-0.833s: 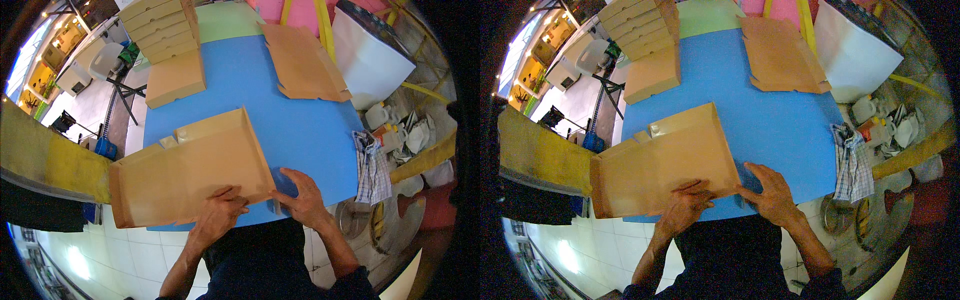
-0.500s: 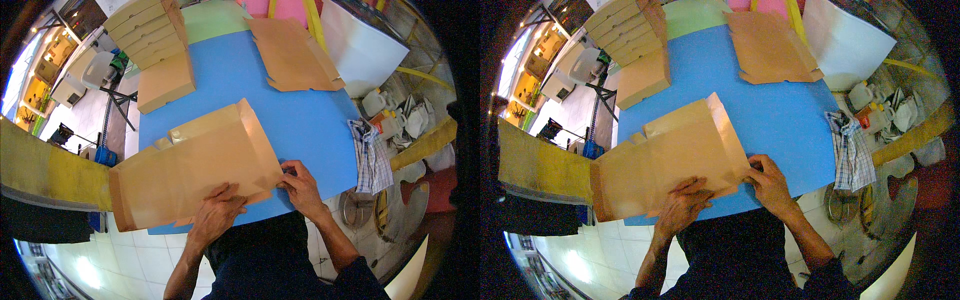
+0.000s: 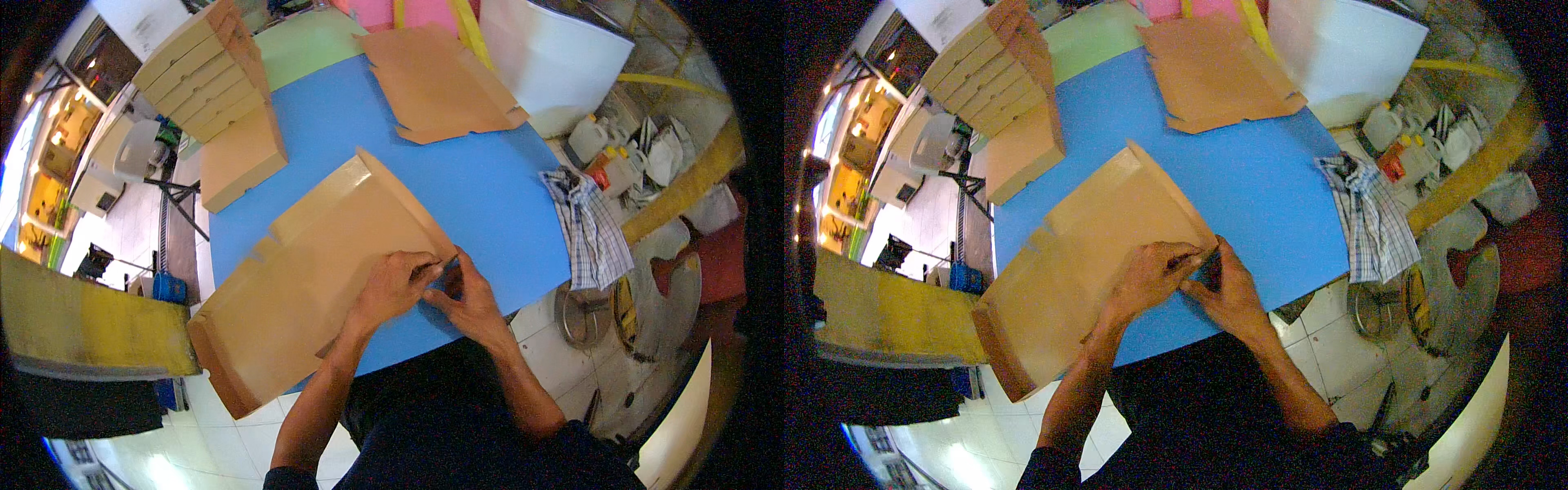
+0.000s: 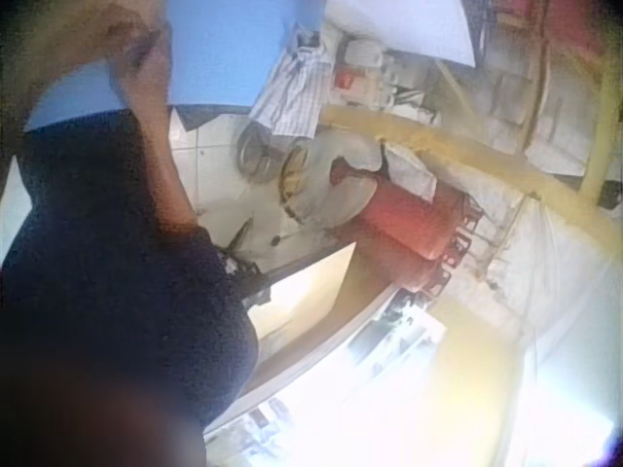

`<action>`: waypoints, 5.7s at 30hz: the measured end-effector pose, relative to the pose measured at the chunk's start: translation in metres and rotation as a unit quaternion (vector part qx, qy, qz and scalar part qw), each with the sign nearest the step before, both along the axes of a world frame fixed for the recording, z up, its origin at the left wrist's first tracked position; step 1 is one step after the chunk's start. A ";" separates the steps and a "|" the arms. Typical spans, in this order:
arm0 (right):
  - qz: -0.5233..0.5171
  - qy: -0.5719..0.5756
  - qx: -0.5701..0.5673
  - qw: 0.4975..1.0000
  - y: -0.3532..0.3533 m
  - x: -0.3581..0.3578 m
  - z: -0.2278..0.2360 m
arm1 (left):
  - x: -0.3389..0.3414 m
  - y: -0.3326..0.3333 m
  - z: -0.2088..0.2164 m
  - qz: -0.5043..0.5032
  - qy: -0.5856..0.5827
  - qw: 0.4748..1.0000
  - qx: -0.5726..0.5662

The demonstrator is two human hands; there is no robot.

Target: The person assembles flat-packed cardboard boxes by folding the side flaps, tucking tabs into slots, and closing the bottom. The person repeats this process for multiple boxes and stacks the finished boxes on the table.

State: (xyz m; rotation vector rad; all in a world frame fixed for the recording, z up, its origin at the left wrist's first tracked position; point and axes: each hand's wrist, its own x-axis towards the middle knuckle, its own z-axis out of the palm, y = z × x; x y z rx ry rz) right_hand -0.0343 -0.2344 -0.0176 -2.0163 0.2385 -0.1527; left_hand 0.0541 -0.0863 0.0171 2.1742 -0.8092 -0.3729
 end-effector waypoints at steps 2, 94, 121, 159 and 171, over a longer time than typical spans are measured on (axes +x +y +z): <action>-0.050 -0.029 0.062 0.996 0.010 0.009 -0.007 | 0.013 -0.009 -0.001 -0.018 0.101 0.995 -0.016; 0.033 0.038 -0.105 0.993 0.024 -0.032 -0.004 | -0.148 0.069 -0.001 0.048 -0.330 0.942 -0.039; 0.111 0.187 0.409 0.886 0.035 -0.046 0.003 | -0.108 0.073 0.009 0.193 0.058 0.976 0.083; 0.080 0.003 0.006 0.997 -0.048 -0.006 0.025 | -0.051 0.160 0.015 0.364 0.033 0.928 -0.068; 0.180 -0.014 -0.322 0.929 0.007 0.041 0.036 | -0.071 0.131 -0.013 0.251 -0.191 0.944 0.097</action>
